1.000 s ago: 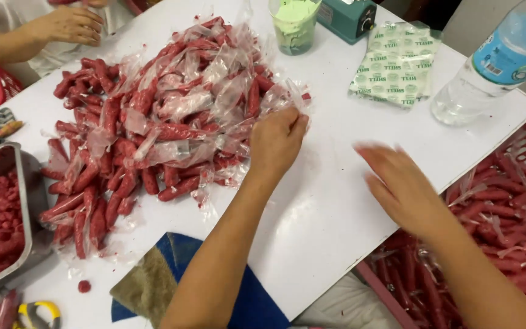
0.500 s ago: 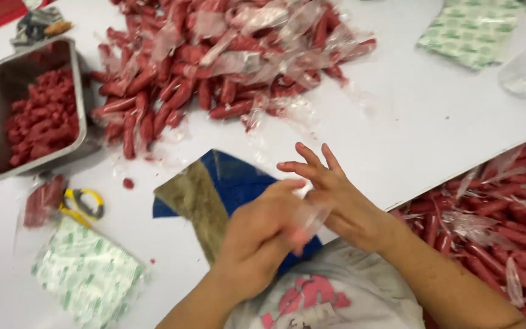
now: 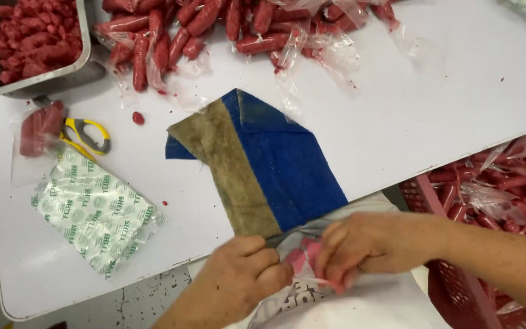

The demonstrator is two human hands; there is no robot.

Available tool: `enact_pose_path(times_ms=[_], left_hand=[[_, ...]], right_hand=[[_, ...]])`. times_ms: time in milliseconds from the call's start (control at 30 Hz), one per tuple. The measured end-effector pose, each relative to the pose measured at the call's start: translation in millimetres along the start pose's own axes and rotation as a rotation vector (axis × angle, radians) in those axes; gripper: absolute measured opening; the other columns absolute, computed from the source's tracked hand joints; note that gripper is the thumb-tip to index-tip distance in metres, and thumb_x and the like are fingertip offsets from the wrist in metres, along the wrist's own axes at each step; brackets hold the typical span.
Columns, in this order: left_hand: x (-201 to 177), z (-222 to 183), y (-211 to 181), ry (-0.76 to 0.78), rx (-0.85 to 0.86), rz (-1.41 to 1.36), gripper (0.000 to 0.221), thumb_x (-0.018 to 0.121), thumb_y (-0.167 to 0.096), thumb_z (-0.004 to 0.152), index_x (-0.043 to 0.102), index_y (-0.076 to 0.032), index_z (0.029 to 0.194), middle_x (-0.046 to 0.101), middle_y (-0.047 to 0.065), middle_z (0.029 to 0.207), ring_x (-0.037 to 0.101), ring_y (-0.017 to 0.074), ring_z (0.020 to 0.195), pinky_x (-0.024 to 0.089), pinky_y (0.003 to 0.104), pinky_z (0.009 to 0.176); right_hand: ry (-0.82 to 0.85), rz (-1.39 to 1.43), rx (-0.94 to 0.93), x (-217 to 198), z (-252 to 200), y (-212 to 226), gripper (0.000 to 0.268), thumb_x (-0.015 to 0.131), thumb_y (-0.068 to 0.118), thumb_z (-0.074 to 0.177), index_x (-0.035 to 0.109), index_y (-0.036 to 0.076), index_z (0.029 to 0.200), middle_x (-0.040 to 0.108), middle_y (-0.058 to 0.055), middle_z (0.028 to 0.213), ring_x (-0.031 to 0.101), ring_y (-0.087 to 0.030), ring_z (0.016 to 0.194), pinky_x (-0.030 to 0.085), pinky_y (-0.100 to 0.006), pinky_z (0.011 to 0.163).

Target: Wrapping and tying small red tubes with pink ribbon at a packaging station.

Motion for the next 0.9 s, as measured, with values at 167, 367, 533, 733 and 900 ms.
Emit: enact_pose_path(times_ms=[167,367,533,733,900], left_hand=[[63,16,36,-0.375,0.034,0.062,0.031,0.039,-0.014,0.106,0.059,-0.010,0.083,0.047,0.002,0.065,0.043,0.0206,0.053,0.035,0.038,0.051],[69,27,47,-0.679,-0.694,-0.974,0.028,0.059,-0.029,0.101,0.061,-0.009,0.081,0.054,0.006,0.050,0.042,0.0100,0.039,0.033,0.023,0.039],[0,39,49,-0.586,-0.189,0.078,0.032,0.069,-0.036,0.092,0.060,-0.010,0.076,0.049,0.006,0.063,0.058,0.0314,0.055,0.050,0.036,0.051],[1,40,67,-0.420,-0.075,0.173,0.053,0.072,-0.054,0.076,0.057,-0.007,0.096,0.054,0.009,0.089,0.064,0.0324,0.076,0.055,0.042,0.065],[53,23,84,-0.590,-0.181,0.305,0.036,0.066,-0.047,0.089,0.059,-0.012,0.091,0.056,0.006,0.091,0.064,0.0270,0.072,0.055,0.035,0.059]], right_hand=[[-0.660,0.862,0.240,33,4,-40,0.026,0.058,-0.030,0.074,0.075,-0.010,0.074,0.077,-0.030,0.099,0.065,-0.023,0.060,0.048,-0.026,0.044],[-1.212,-0.089,0.094,-2,18,-76,0.005,0.072,0.010,0.088,0.077,0.007,0.089,0.078,-0.013,0.104,0.056,-0.019,0.103,0.052,-0.030,0.092],[-0.231,-0.178,-0.010,-50,37,-47,0.015,0.067,0.018,0.095,0.080,0.014,0.089,0.080,-0.001,0.099,0.057,-0.026,0.120,0.021,-0.050,0.116],[-0.045,-0.292,0.045,-69,48,-64,0.014,0.069,0.018,0.092,0.082,0.019,0.096,0.079,-0.002,0.090,0.055,-0.033,0.101,0.029,-0.055,0.102],[-0.139,-0.279,0.110,-58,26,-60,0.019,0.063,0.015,0.095,0.079,0.008,0.104,0.079,-0.009,0.106,0.056,-0.038,0.108,0.037,-0.054,0.100]])
Point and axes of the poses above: each hand's wrist, its own z-axis towards the middle knuckle, its own x-axis out of the palm, y = z × x, the point moved 2 cm from there along z, towards the middle knuckle
